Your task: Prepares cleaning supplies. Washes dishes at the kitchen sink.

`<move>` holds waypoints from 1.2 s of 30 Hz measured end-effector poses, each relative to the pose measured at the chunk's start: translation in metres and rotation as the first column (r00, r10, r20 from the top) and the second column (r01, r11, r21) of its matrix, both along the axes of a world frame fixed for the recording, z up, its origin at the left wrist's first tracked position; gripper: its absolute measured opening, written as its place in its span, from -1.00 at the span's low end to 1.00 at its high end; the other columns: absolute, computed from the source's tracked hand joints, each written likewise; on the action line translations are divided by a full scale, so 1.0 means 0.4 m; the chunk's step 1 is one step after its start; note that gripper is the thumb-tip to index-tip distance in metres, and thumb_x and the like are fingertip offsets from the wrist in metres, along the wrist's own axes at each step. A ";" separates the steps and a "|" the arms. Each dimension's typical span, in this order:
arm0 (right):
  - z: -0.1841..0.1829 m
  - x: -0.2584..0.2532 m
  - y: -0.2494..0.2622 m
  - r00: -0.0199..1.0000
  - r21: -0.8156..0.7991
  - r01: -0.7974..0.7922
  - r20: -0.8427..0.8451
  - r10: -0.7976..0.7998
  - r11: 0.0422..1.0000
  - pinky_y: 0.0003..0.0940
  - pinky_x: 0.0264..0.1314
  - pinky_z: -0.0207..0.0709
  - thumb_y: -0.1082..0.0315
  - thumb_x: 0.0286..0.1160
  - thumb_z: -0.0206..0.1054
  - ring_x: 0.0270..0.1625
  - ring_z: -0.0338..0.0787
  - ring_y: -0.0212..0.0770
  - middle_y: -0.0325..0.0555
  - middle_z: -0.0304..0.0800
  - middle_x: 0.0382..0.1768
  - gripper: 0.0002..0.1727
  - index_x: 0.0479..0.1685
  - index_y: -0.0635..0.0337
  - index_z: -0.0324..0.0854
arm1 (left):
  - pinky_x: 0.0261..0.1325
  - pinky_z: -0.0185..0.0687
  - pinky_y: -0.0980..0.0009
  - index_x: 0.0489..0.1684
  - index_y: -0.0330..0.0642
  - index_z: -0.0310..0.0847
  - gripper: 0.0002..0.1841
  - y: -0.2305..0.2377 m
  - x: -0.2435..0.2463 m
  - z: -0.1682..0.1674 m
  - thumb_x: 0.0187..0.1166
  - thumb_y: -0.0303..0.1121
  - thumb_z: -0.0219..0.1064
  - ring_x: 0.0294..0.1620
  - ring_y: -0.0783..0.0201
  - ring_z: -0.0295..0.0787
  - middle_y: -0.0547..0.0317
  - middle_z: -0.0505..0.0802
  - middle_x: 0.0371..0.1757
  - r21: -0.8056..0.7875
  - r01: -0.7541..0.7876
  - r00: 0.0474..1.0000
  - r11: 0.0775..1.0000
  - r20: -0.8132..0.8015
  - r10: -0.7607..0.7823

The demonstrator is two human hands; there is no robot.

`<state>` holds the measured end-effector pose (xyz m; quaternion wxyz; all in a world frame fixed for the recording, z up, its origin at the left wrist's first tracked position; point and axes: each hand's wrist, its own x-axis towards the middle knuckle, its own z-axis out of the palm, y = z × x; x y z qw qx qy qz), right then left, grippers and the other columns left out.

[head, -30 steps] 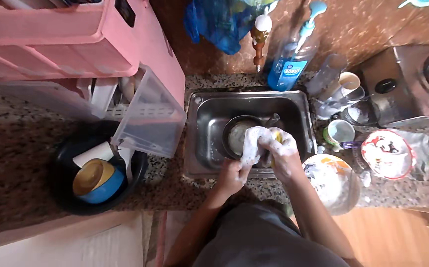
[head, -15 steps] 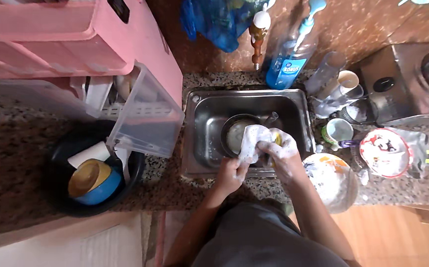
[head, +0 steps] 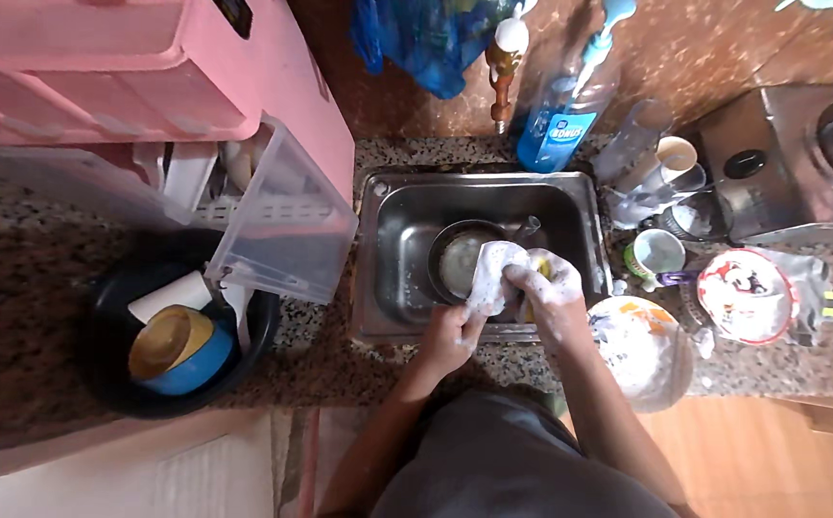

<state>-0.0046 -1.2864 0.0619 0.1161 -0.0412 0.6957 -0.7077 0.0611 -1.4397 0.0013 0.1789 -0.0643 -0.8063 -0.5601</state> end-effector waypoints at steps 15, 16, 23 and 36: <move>0.005 -0.021 0.048 0.822 0.409 0.280 -0.570 0.003 0.868 -0.21 0.06 0.68 0.12 0.27 0.58 -0.03 0.80 -0.18 0.08 0.82 0.00 -0.50 0.11 0.30 0.72 | -0.42 0.41 0.74 -0.61 -0.37 0.64 -0.70 -0.024 0.014 0.009 0.61 -0.45 0.23 -0.59 0.70 0.47 0.28 0.62 -0.66 -0.039 0.037 0.997 0.999 0.072 -0.034; 0.003 -0.020 0.044 0.817 0.422 0.282 -0.577 0.015 0.862 -0.18 0.04 0.69 0.11 0.24 0.58 -0.03 0.81 -0.16 0.08 0.83 0.00 -0.48 0.10 0.29 0.73 | -0.40 0.43 0.73 -0.58 -0.38 0.66 -0.70 -0.024 0.014 0.008 0.61 -0.45 0.23 -0.57 0.70 0.48 0.27 0.64 -0.64 -0.030 0.042 0.996 0.999 0.079 -0.040; 0.008 -0.028 0.028 0.756 0.404 0.352 -0.655 -0.001 0.844 -0.18 0.00 0.66 0.12 0.23 0.61 -0.03 0.80 -0.09 0.11 0.81 -0.04 -0.50 0.07 0.28 0.73 | -0.31 0.47 0.78 -0.60 -0.38 0.62 -0.74 -0.027 0.018 0.006 0.57 -0.50 0.23 -0.50 0.74 0.53 0.28 0.66 -0.61 -0.007 0.059 0.998 0.998 0.016 -0.059; 0.005 -0.026 0.022 0.633 0.382 0.438 -0.774 0.023 0.814 -0.17 -0.06 0.68 0.17 0.24 0.59 -0.04 0.83 -0.03 0.15 0.83 -0.06 -0.58 0.00 0.28 0.74 | -0.39 0.40 0.77 -0.67 -0.33 0.57 -0.69 -0.028 0.023 0.002 0.58 -0.48 0.22 -0.57 0.73 0.45 0.33 0.59 -0.66 0.019 0.051 0.998 0.999 0.037 -0.052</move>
